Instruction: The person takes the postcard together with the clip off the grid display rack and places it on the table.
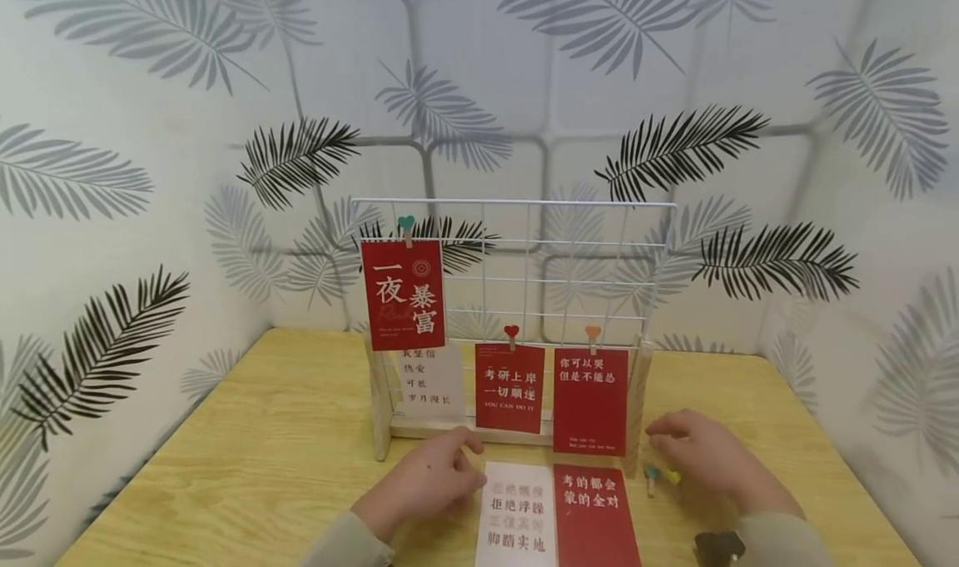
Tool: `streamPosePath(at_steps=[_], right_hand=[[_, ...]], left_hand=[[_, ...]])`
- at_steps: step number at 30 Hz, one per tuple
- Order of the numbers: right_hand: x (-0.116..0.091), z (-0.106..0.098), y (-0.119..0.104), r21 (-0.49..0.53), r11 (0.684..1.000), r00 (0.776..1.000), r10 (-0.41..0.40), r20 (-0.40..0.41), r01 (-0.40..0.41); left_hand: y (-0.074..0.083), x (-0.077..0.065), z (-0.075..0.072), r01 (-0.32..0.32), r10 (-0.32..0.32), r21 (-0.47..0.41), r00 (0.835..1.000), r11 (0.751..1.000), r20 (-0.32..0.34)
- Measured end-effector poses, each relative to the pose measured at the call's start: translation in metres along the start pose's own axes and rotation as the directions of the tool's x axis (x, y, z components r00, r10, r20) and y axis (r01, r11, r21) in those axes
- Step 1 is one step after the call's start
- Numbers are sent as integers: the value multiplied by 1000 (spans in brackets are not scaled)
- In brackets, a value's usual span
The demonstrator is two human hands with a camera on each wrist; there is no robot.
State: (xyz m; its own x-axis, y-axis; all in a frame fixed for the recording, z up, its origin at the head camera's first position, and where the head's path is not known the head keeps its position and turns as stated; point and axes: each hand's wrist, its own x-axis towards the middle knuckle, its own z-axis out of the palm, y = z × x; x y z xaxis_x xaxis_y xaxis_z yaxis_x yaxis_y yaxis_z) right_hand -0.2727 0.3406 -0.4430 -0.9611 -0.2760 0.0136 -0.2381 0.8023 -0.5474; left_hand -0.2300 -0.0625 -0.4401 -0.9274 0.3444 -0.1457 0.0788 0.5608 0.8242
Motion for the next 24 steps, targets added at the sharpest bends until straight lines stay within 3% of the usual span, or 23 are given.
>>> streamPosePath(at_steps=[10,24], right_hand=[[-5,-7,-7,-16,997,991,-79,-106,78],[-11,-25,-21,-23,997,962,-83,-261,80]], left_hand=[[7,0,-9,-8,8,-11,1000,1000,-26],[11,-5,-16,-68,68,-8,995,998,-69]])
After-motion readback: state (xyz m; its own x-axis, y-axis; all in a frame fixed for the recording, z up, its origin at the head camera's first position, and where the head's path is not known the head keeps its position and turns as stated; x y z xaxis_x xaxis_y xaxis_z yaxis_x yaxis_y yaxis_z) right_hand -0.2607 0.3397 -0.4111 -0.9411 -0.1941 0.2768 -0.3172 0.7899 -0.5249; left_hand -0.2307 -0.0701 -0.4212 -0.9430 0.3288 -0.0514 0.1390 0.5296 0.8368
